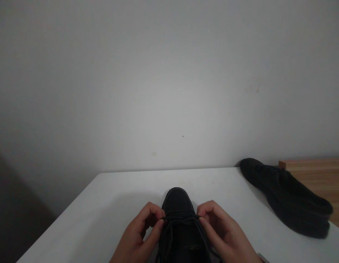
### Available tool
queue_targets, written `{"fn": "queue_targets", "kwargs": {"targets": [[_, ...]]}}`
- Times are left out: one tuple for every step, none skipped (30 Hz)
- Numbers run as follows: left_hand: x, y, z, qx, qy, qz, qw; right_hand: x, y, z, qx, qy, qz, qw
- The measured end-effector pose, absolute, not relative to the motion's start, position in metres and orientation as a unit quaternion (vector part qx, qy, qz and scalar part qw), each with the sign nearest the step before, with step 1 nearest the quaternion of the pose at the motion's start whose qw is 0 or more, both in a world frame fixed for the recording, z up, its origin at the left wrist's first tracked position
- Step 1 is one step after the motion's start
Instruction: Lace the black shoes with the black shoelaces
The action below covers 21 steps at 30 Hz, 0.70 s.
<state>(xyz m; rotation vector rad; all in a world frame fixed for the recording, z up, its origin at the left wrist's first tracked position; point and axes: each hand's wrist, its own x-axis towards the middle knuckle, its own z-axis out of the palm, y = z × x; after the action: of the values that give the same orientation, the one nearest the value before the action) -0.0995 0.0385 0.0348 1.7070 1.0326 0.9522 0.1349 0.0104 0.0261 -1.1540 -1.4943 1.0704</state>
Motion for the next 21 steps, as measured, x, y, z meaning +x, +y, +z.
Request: {"fn": "queue_targets", "kwargs": {"targets": [[-0.100,0.039,0.035,0.690,0.417,0.383,0.451,0.135,0.010,0.027,-0.469,-0.607,0.439,0.467],[-0.100,0.039,0.035,0.690,0.415,0.382,0.454,0.136,0.009,0.028,-0.467,-0.606,0.443,0.467],[-0.100,0.039,0.035,0.689,0.413,0.382,0.456,0.136,0.009,0.028,-0.465,-0.602,0.450,0.468],[-0.100,0.039,0.035,0.688,0.410,0.383,0.459,0.137,0.009,0.029,-0.464,-0.597,0.457,0.468],[-0.099,0.039,0.035,0.686,0.408,0.383,0.464,0.138,0.009,0.029,-0.463,-0.589,0.467,0.469],[-0.099,0.039,0.036,0.685,0.406,0.380,0.470,0.138,0.009,0.029,-0.460,-0.581,0.480,0.470],[-0.099,0.039,0.036,0.684,0.405,0.375,0.478,0.138,0.009,0.029,-0.455,-0.570,0.495,0.472],[-0.099,0.039,0.036,0.683,0.403,0.368,0.486,0.138,0.010,0.027,-0.452,-0.559,0.510,0.474],[-0.099,0.040,0.036,0.682,0.402,0.360,0.495,0.137,0.011,0.025,-0.447,-0.549,0.521,0.477],[-0.098,0.040,0.036,0.681,0.400,0.353,0.502,0.137,0.013,0.023,-0.443,-0.541,0.530,0.480],[-0.098,0.041,0.036,0.680,0.399,0.349,0.507,0.136,0.014,0.021,-0.437,-0.536,0.536,0.484],[-0.098,0.042,0.036,0.679,0.398,0.346,0.510,0.136,0.015,0.020,-0.433,-0.532,0.539,0.488],[-0.098,0.043,0.036,0.678,0.398,0.346,0.512,0.136,0.016,0.019,-0.429,-0.533,0.542,0.488],[-0.098,0.044,0.036,0.677,0.398,0.349,0.511,0.137,0.016,0.019,-0.424,-0.536,0.545,0.485],[-0.098,0.044,0.036,0.676,0.400,0.352,0.509,0.137,0.016,0.020,-0.421,-0.541,0.547,0.480],[-0.098,0.044,0.036,0.675,0.403,0.354,0.507,0.138,0.015,0.021,-0.420,-0.547,0.546,0.475],[-0.099,0.043,0.036,0.674,0.405,0.357,0.504,0.138,0.014,0.023,-0.419,-0.553,0.543,0.473],[-0.099,0.043,0.037,0.674,0.406,0.358,0.502,0.139,0.013,0.024,-0.419,-0.558,0.538,0.474],[-0.099,0.042,0.037,0.673,0.407,0.360,0.501,0.139,0.011,0.026,-0.419,-0.560,0.532,0.477],[-0.100,0.041,0.037,0.674,0.405,0.362,0.501,0.139,0.010,0.027,-0.419,-0.560,0.529,0.481],[-0.100,0.040,0.037,0.673,0.403,0.365,0.501,0.139,0.009,0.028,-0.420,-0.558,0.527,0.484]]}}
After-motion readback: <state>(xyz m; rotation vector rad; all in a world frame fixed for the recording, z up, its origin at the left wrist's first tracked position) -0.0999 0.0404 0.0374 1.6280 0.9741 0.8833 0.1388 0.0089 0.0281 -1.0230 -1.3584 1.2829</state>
